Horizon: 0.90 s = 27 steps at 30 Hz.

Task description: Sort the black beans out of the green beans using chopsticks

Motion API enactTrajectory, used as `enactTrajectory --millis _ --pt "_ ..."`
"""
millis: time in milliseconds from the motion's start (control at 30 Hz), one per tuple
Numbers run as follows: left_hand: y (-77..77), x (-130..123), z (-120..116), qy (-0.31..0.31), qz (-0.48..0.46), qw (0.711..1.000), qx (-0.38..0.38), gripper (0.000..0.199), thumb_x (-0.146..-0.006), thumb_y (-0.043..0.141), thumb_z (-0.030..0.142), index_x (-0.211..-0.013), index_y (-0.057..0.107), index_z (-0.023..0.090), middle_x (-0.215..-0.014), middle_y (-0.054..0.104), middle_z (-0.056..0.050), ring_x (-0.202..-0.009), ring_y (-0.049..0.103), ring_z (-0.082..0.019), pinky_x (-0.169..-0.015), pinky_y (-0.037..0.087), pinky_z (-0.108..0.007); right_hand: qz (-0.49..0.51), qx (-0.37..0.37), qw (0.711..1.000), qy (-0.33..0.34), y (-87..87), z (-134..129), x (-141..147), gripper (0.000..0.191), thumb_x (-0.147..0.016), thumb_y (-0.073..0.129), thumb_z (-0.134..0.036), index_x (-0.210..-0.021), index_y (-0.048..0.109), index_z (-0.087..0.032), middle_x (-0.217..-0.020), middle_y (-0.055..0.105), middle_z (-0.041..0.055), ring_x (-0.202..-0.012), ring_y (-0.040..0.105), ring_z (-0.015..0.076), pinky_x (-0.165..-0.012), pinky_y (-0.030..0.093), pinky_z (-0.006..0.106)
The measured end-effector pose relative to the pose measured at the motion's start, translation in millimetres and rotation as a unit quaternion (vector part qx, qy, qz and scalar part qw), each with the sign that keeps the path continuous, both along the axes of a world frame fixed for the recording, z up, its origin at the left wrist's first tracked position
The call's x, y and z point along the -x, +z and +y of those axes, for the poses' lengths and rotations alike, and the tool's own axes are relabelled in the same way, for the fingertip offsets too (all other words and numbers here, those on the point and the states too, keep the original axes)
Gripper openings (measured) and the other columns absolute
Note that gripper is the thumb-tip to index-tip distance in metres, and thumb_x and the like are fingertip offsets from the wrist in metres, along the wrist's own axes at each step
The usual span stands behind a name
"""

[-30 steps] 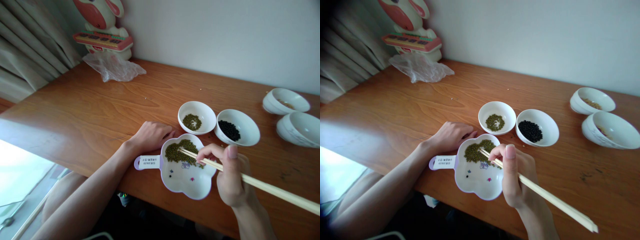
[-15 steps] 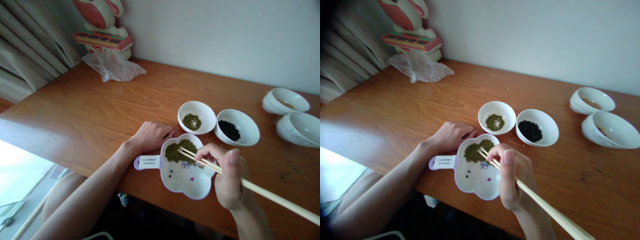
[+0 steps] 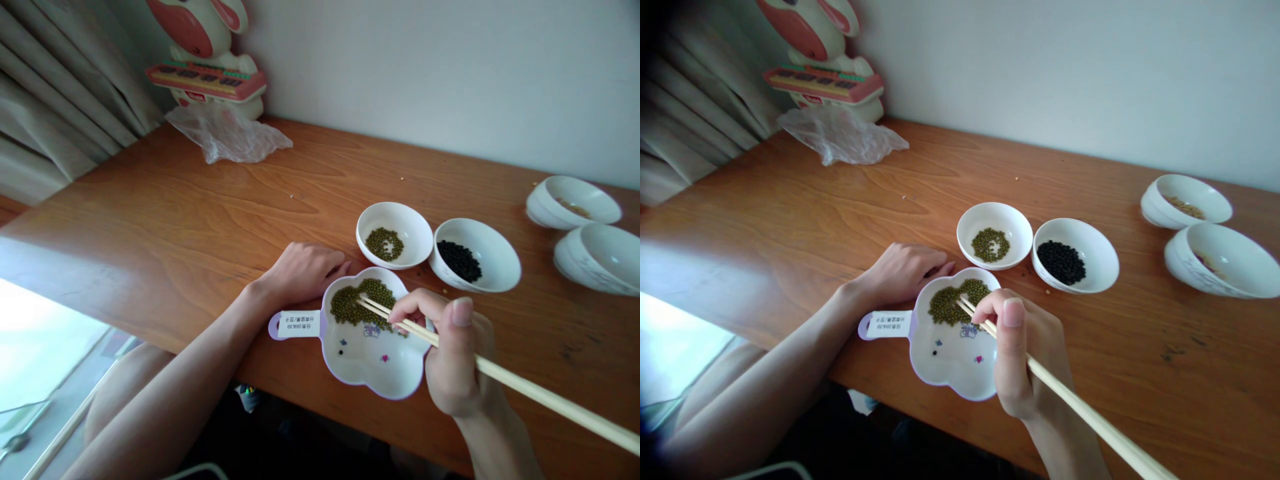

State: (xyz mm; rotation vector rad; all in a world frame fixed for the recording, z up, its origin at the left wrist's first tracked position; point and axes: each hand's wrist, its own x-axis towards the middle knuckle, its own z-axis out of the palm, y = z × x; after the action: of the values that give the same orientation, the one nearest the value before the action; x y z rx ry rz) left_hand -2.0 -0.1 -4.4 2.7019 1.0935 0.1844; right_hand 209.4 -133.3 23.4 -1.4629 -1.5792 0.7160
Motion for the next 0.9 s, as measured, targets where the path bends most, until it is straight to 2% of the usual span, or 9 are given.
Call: enactTrajectory --millis 133,300,467,567,633,667,733,767,900 --pt "-1.3 0 0 -0.002 -0.003 1.000 -0.001 0.046 -0.107 0.036 0.044 -0.079 0.063 0.020 -0.076 0.068 -0.001 -0.063 0.052 -0.013 -0.059 0.020 -0.031 0.008 0.001 1.000 -0.014 -3.1 -2 -2 0.070 -0.108 0.017 -0.054 -0.076 0.070 -0.021 -0.064 0.067 0.0016 -0.060 0.063 0.0128 -0.053 0.043 0.028" --pt "-1.5 0 0 0.001 -0.006 1.000 -0.002 0.046 -0.107 0.035 0.044 -0.079 0.063 0.020 -0.077 0.069 -0.001 -0.064 0.053 -0.013 -0.059 0.020 -0.031 0.059 -0.020 0.998 -0.028 -5.3 -2 -5 0.071 -0.106 0.020 -0.058 -0.074 0.072 -0.023 -0.064 0.068 0.0027 -0.062 0.066 0.0163 -0.054 0.045 0.031" --pt "-0.9 0 0 0.004 -0.001 1.000 0.005 0.045 -0.107 0.037 0.044 -0.081 0.065 0.020 -0.079 0.071 -0.003 -0.064 0.054 -0.013 -0.059 0.020 -0.032 0.065 -0.061 0.995 -0.047 4.8 -3 -10 0.082 -0.103 0.012 -0.066 -0.068 0.074 -0.025 -0.064 0.072 0.0042 -0.066 0.069 0.0201 -0.060 0.049 0.034" --pt "-1.4 0 0 0.010 0.003 1.000 0.006 0.045 -0.107 0.037 0.043 -0.080 0.065 0.020 -0.078 0.072 -0.003 -0.064 0.054 -0.014 -0.059 0.020 -0.032 0.093 -0.077 0.989 -0.085 12.8 -3 -21 0.086 -0.100 0.010 -0.072 -0.066 0.074 -0.026 -0.066 0.074 0.0043 -0.069 0.071 0.0215 -0.062 0.051 0.035" --pt "-2.0 0 1 0.011 0.005 1.000 0.006 0.043 -0.106 0.039 0.043 -0.080 0.065 0.020 -0.079 0.072 -0.003 -0.064 0.054 -0.014 -0.059 0.020 -0.032 0.087 -0.127 0.981 -0.116 15.2 1 -31 0.086 -0.099 0.012 -0.073 -0.064 0.073 -0.025 -0.063 0.072 0.0047 -0.068 0.071 0.0214 -0.065 0.053 0.036" --pt "-2.3 0 1 0.011 0.006 1.000 0.006 0.042 -0.106 0.040 0.043 -0.080 0.065 0.020 -0.078 0.072 -0.002 -0.064 0.054 -0.014 -0.059 0.019 -0.032 0.076 -0.180 0.973 -0.122 15.2 5 -35 0.085 -0.099 0.014 -0.074 -0.063 0.073 -0.024 -0.061 0.071 0.0050 -0.067 0.070 0.0211 -0.067 0.053 0.037" --pt "-2.7 0 1 0.008 0.006 1.000 0.010 0.040 -0.105 0.041 0.043 -0.081 0.065 0.021 -0.078 0.071 -0.001 -0.063 0.054 -0.014 -0.059 0.019 -0.032 0.075 -0.281 0.945 -0.152 14.1 14 -41 0.081 -0.096 0.020 -0.076 -0.056 0.068 -0.024 -0.053 0.064 0.0054 -0.060 0.067 0.0210 -0.062 0.050 0.037" --pt "-2.9 0 2 0.006 0.005 1.000 0.012 0.040 -0.105 0.042 0.044 -0.082 0.065 0.021 -0.078 0.071 -0.001 -0.063 0.053 -0.014 -0.059 0.019 -0.032 0.078 -0.292 0.937 -0.177 13.3 19 -42 0.080 -0.094 0.022 -0.078 -0.056 0.066 -0.024 -0.053 0.063 0.0055 -0.059 0.067 0.0215 -0.061 0.050 0.037" --pt "-3.3 1 2 0.008 0.002 1.000 0.016 0.041 -0.105 0.041 0.044 -0.080 0.063 0.021 -0.076 0.069 -0.001 -0.063 0.052 -0.014 -0.058 0.018 -0.032 0.105 -0.187 0.947 -0.240 12.6 30 -36 0.089 -0.100 0.002 -0.067 -0.063 0.069 -0.021 -0.056 0.067 0.0061 -0.061 0.067 0.0226 -0.065 0.050 0.039"
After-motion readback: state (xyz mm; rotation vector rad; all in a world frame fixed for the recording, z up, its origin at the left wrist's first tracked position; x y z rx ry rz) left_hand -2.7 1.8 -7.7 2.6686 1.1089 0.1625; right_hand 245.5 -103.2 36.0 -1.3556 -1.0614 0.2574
